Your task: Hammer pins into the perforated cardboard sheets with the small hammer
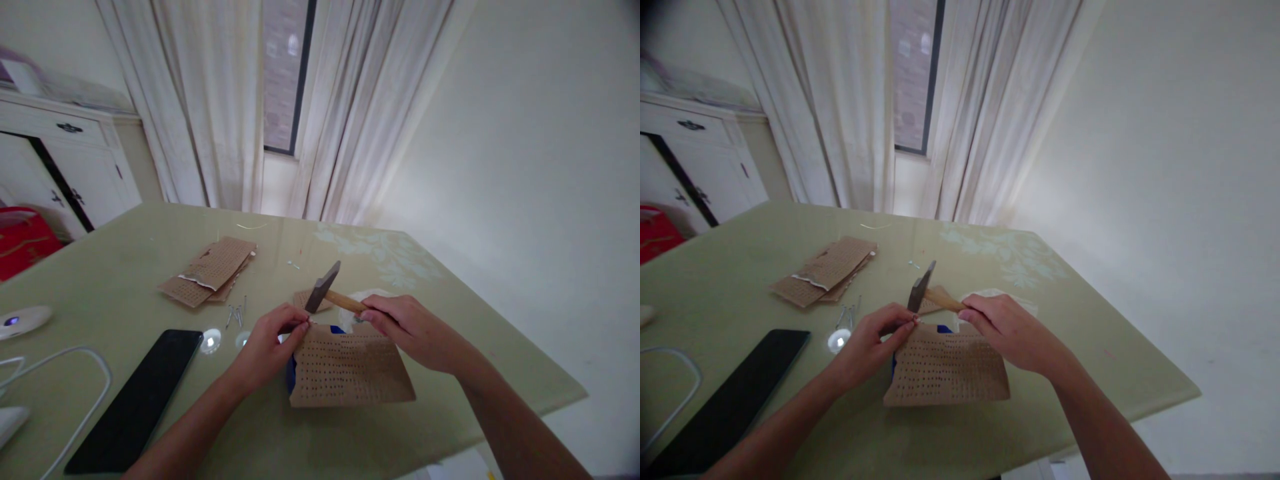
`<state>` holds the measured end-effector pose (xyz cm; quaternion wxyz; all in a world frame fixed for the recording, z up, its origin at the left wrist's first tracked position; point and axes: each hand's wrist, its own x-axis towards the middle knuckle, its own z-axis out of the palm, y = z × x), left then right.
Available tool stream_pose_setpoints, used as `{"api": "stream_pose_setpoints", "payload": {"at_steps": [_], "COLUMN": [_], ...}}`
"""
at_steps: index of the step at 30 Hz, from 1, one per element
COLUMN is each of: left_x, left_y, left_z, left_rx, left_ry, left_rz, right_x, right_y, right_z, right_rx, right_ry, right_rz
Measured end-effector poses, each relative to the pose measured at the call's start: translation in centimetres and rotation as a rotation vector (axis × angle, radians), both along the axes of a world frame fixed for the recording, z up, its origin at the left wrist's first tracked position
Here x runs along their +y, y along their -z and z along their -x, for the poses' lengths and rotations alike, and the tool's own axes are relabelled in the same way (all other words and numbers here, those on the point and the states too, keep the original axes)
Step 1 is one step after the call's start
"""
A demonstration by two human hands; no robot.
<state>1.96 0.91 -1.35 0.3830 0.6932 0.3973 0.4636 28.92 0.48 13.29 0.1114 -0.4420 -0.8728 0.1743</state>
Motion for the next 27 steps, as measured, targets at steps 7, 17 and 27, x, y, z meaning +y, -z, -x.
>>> {"api": "stream_pose_setpoints", "payload": {"at_steps": [7,17,27], "left_x": [0.1,0.2,0.2], "left_y": [-0.3,-0.1,-0.4], "left_z": [1.0,0.9,0.9], "left_rx": [0.005,-0.021,-0.017], "left_ry": [0.121,0.162,0.146], "left_rz": [0.161,0.182,0.194], "right_x": [0.3,1.2,0.7], "right_y": [0.0,0.1,0.3], "right_z": [-0.8,-1.6,0.1], "right_rx": [0.018,0.02,-0.031], "right_ry": [0.032,0.038,-0.044], "right_rz": [-0.003,0.02,0.029]}}
